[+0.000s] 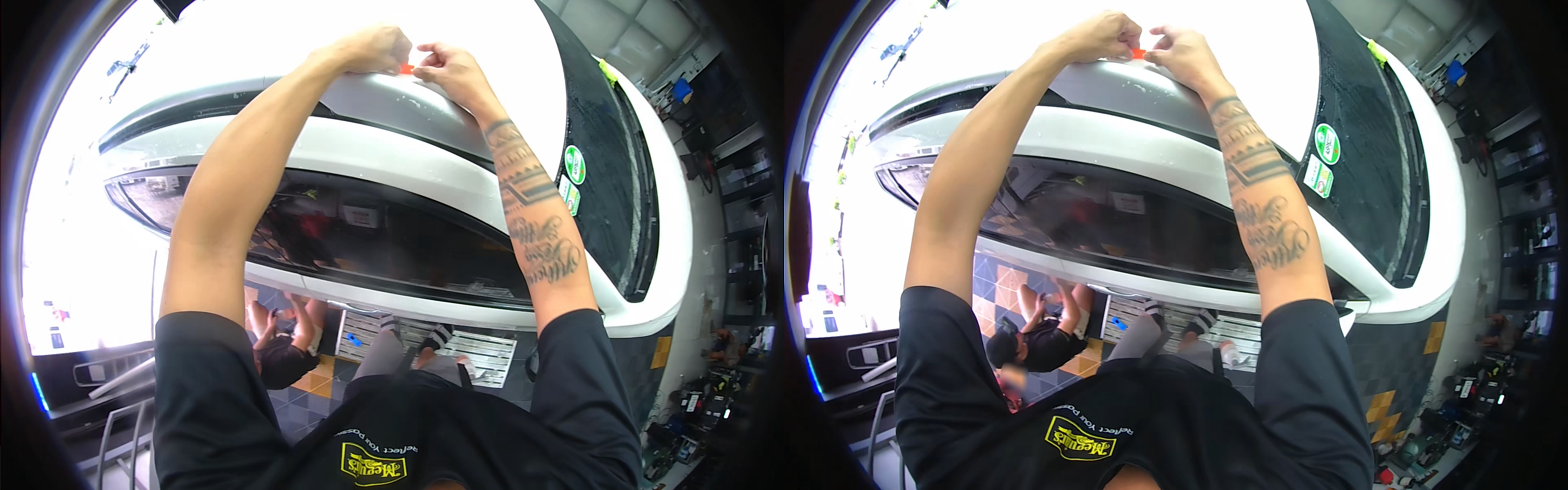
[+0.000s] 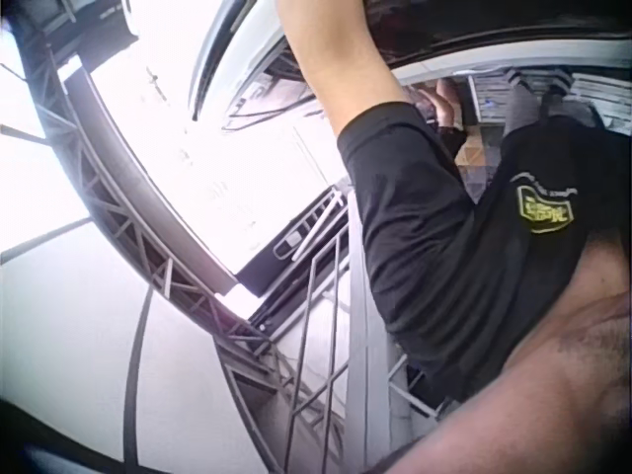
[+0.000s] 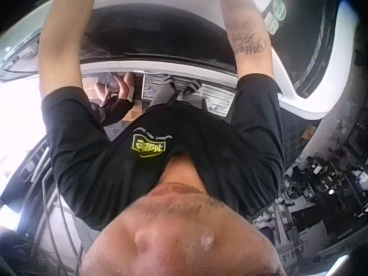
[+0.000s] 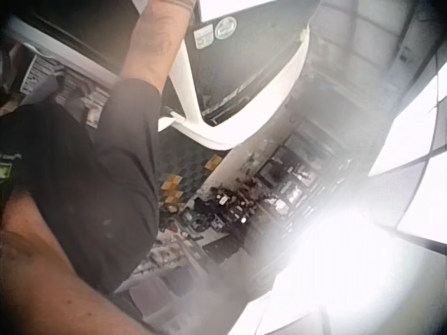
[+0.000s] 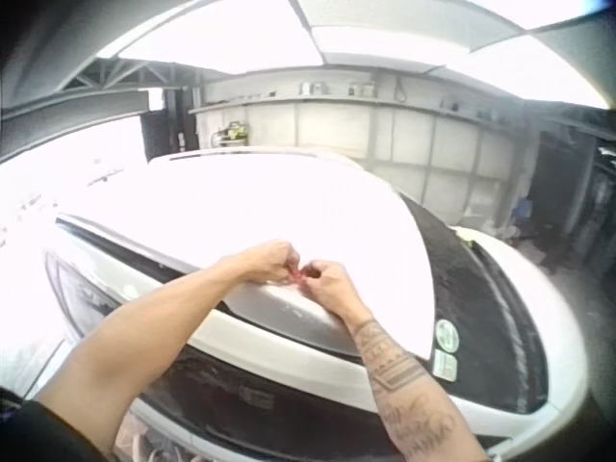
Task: The person applies a protective film to the roof of a white car. They spray a liquid solution onto the surface, position the film, and use a squeegee to smooth it out and remove air bubbles. The person works methodically across the roof, ensuring the film adheres properly.
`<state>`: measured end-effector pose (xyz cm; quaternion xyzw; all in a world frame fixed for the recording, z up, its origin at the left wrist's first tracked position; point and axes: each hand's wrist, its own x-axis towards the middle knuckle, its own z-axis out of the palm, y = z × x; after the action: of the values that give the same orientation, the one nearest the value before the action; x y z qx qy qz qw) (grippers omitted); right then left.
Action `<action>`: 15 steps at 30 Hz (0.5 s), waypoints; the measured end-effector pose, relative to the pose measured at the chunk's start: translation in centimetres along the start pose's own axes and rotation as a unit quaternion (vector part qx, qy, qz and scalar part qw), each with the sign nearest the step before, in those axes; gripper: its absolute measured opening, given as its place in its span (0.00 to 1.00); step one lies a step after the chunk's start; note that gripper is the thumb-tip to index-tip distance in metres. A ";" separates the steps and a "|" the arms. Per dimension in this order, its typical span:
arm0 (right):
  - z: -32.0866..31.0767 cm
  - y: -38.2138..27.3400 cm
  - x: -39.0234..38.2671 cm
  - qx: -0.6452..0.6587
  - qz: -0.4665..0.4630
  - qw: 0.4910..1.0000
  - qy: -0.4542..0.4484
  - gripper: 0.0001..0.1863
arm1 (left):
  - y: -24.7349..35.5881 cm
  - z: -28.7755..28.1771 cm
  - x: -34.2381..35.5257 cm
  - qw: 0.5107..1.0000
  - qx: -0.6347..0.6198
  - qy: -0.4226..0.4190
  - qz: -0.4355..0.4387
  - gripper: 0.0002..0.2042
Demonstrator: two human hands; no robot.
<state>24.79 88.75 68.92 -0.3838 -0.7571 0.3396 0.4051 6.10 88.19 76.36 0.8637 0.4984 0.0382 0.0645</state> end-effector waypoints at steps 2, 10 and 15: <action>-0.4 0.6 -2.2 0.086 -0.025 0.994 0.055 0.14 | -2.6 -0.5 -1.3 0.999 0.044 -0.001 0.030 0.03; -3.9 1.8 -12.6 -0.185 -0.029 0.967 0.173 0.17 | -9.7 -5.6 -7.3 0.991 0.000 -0.091 0.093 0.02; -1.7 0.0 -13.4 -0.320 -0.005 0.925 0.205 0.23 | -1.6 -2.1 2.7 0.917 -0.041 -0.172 0.359 0.06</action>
<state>31.38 77.63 64.92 -0.5502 -0.7281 -0.0089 0.4087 5.83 91.42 78.23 0.9743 0.1344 -0.0698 0.1666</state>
